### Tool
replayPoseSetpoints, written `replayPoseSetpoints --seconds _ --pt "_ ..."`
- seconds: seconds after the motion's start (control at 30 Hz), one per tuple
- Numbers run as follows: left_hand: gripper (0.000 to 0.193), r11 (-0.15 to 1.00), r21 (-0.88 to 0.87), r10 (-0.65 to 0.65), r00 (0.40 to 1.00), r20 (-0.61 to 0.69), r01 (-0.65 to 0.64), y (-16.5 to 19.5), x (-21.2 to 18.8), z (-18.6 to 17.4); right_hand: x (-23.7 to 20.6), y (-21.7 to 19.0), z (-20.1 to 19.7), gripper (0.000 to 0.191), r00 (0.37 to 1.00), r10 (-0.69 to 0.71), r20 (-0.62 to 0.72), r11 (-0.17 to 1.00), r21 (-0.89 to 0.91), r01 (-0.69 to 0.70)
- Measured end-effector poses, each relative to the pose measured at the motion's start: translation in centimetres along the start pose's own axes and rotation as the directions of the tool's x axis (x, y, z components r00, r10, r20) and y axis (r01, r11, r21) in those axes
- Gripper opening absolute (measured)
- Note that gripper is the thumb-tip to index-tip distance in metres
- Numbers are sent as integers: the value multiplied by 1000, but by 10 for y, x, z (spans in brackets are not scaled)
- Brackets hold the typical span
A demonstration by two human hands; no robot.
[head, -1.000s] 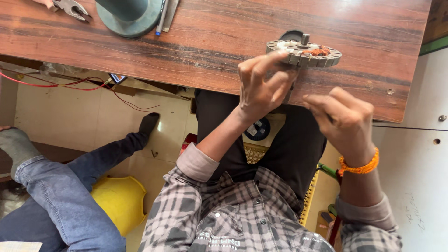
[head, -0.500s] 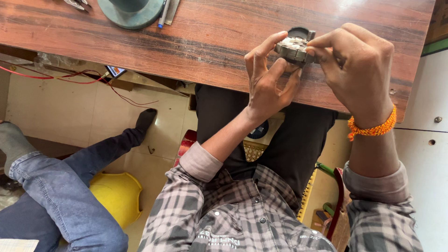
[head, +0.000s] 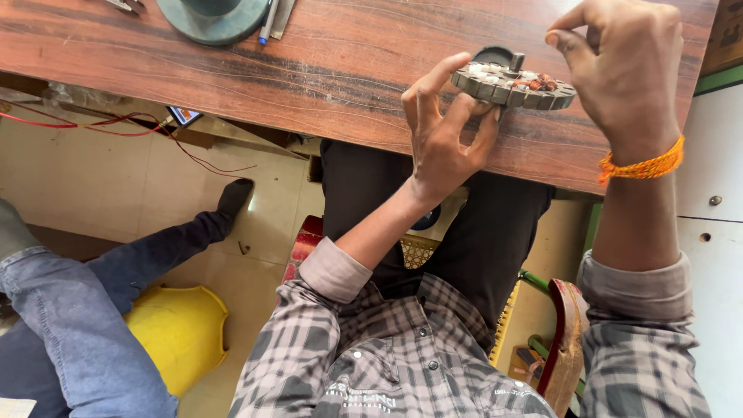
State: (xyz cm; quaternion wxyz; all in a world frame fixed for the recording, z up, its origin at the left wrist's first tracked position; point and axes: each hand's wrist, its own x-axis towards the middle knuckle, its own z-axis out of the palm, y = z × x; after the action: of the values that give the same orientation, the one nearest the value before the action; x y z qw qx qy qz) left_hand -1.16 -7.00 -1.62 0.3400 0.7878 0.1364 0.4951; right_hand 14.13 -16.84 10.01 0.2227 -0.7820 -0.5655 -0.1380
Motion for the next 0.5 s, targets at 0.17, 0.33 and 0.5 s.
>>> replayPoseSetpoints --seconds 0.17,0.33,0.5 --pt "31 956 27 291 955 65 -293 -7 9 -5 -7 3 0 4 999 32 -15 999 17 -32" --pt "46 941 -187 328 896 300 -282 -33 38 -6 -21 -4 -19 6 954 299 27 935 193 -298" --pt "40 928 -271 325 909 262 -254 -38 42 -6 -42 -28 -52 9 901 424 98 828 361 -429"
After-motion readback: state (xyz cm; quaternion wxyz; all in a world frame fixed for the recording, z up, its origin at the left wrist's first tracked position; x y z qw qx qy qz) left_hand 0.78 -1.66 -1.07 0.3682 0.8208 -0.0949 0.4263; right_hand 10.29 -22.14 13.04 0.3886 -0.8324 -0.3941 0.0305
